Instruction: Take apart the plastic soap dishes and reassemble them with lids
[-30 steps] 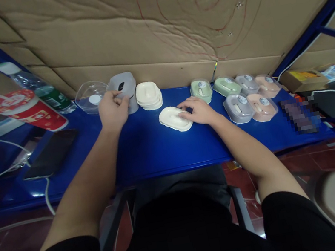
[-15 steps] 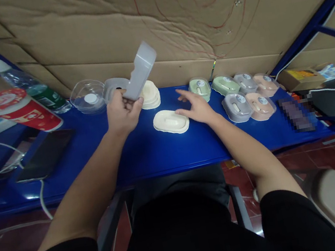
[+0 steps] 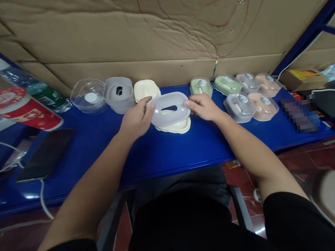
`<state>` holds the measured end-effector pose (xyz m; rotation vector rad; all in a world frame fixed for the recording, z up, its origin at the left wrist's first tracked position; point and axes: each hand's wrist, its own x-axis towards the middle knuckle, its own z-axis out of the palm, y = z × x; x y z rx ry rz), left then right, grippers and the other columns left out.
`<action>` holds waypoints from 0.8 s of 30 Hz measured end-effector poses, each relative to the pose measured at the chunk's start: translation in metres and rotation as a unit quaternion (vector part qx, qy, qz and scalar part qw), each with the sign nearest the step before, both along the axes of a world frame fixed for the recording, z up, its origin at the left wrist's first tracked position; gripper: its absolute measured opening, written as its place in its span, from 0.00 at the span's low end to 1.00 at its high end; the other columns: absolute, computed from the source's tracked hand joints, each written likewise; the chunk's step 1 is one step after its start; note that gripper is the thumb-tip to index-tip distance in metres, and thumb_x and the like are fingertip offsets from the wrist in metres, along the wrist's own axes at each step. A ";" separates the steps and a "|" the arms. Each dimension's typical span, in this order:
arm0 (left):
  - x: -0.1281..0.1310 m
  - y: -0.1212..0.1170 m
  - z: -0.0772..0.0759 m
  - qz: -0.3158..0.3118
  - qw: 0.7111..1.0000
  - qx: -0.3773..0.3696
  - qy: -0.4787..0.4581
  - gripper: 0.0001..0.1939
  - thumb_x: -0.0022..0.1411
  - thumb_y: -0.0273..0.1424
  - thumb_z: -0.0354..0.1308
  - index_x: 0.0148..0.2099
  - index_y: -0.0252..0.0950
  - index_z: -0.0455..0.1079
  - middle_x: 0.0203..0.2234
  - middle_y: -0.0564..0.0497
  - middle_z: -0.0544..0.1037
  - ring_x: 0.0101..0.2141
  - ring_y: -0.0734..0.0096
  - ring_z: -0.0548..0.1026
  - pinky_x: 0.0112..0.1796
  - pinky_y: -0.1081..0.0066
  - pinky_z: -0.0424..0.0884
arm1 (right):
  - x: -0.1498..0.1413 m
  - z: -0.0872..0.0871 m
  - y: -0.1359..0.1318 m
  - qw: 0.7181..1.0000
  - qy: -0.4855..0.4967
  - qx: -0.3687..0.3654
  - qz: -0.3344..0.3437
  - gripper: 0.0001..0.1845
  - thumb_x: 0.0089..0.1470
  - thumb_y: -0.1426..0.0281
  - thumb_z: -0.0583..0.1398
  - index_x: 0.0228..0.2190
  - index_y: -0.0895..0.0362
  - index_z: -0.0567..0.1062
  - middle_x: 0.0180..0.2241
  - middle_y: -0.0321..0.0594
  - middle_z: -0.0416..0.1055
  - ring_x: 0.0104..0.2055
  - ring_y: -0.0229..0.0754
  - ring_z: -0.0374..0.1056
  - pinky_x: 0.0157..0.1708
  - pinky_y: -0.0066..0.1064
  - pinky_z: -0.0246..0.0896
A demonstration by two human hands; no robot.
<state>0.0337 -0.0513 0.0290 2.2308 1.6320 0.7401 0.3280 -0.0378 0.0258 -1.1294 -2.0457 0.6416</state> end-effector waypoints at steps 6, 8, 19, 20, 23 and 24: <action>0.003 0.014 -0.021 -0.021 0.997 -0.057 0.043 0.24 0.76 0.49 0.50 0.50 0.41 0.82 0.41 0.41 0.86 0.45 0.49 0.82 0.46 0.56 0.75 | 0.003 0.010 -0.001 0.958 -0.179 -0.217 0.053 0.39 0.50 0.30 0.65 0.22 0.54 0.74 0.22 0.37 0.74 0.25 0.37 0.67 0.27 0.32 0.56; 0.003 0.018 -0.025 -0.029 0.997 -0.056 0.036 0.23 0.75 0.49 0.51 0.47 0.41 0.83 0.41 0.41 0.86 0.44 0.49 0.82 0.45 0.56 0.75 | 0.001 0.011 -0.002 0.949 -0.211 -0.230 0.051 0.38 0.49 0.30 0.66 0.23 0.54 0.75 0.22 0.37 0.75 0.26 0.39 0.68 0.28 0.32 0.57; 0.003 0.027 -0.024 0.020 0.997 -0.074 0.031 0.22 0.72 0.50 0.54 0.39 0.41 0.80 0.37 0.41 0.84 0.43 0.47 0.81 0.44 0.54 0.74 | -0.004 0.005 0.000 0.945 -0.260 -0.196 0.018 0.45 0.57 0.26 0.54 0.21 0.55 0.75 0.20 0.40 0.73 0.25 0.41 0.68 0.32 0.35 0.59; 0.003 0.028 -0.024 0.022 0.997 -0.071 0.027 0.22 0.72 0.51 0.55 0.38 0.41 0.80 0.37 0.41 0.84 0.42 0.48 0.81 0.44 0.54 0.74 | -0.004 0.005 -0.001 0.944 -0.263 -0.197 0.016 0.45 0.57 0.26 0.53 0.21 0.55 0.75 0.20 0.40 0.73 0.25 0.41 0.68 0.33 0.35 0.59; 0.003 0.031 -0.026 0.018 0.997 -0.072 0.017 0.21 0.71 0.50 0.57 0.34 0.41 0.79 0.33 0.41 0.83 0.40 0.48 0.81 0.43 0.54 0.74 | -0.007 0.008 -0.002 0.939 -0.282 -0.200 0.009 0.46 0.58 0.26 0.53 0.20 0.55 0.75 0.20 0.41 0.73 0.25 0.41 0.68 0.33 0.36 0.58; 0.003 0.032 -0.027 0.017 0.997 -0.076 0.015 0.21 0.70 0.49 0.58 0.33 0.41 0.79 0.32 0.41 0.82 0.40 0.48 0.81 0.43 0.53 0.74 | -0.008 0.009 -0.002 0.936 -0.290 -0.200 0.007 0.46 0.59 0.27 0.52 0.20 0.55 0.75 0.20 0.41 0.73 0.25 0.41 0.68 0.33 0.36 0.58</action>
